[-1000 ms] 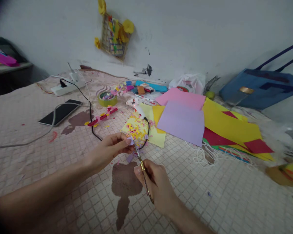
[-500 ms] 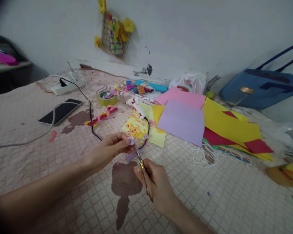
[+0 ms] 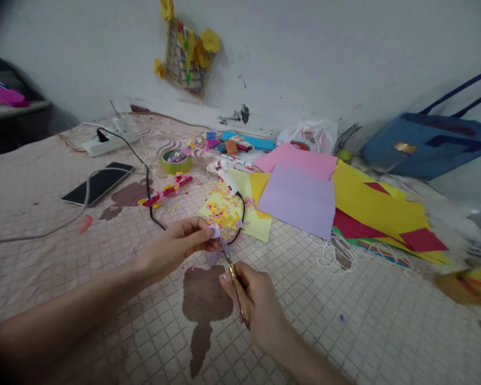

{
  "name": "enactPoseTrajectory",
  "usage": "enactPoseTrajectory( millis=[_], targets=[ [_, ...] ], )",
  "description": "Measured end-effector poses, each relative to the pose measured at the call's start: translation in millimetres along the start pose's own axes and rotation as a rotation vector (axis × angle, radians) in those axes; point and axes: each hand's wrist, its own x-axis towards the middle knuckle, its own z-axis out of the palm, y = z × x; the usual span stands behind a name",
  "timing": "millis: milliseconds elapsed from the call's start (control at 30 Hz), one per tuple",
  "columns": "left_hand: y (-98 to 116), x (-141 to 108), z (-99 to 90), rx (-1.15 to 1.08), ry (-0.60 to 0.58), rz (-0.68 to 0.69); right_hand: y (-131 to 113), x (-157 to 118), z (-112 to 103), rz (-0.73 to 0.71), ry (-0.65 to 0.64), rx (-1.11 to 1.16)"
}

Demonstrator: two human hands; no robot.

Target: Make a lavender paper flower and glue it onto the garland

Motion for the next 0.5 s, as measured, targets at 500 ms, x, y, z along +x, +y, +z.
enactPoseTrajectory(
  millis=[500],
  targets=[
    [-9.2, -9.4, 10.9, 0.206, -0.085, -0.02, -9.9, 9.9, -3.6, -0.01, 0.211, 0.28]
  ],
)
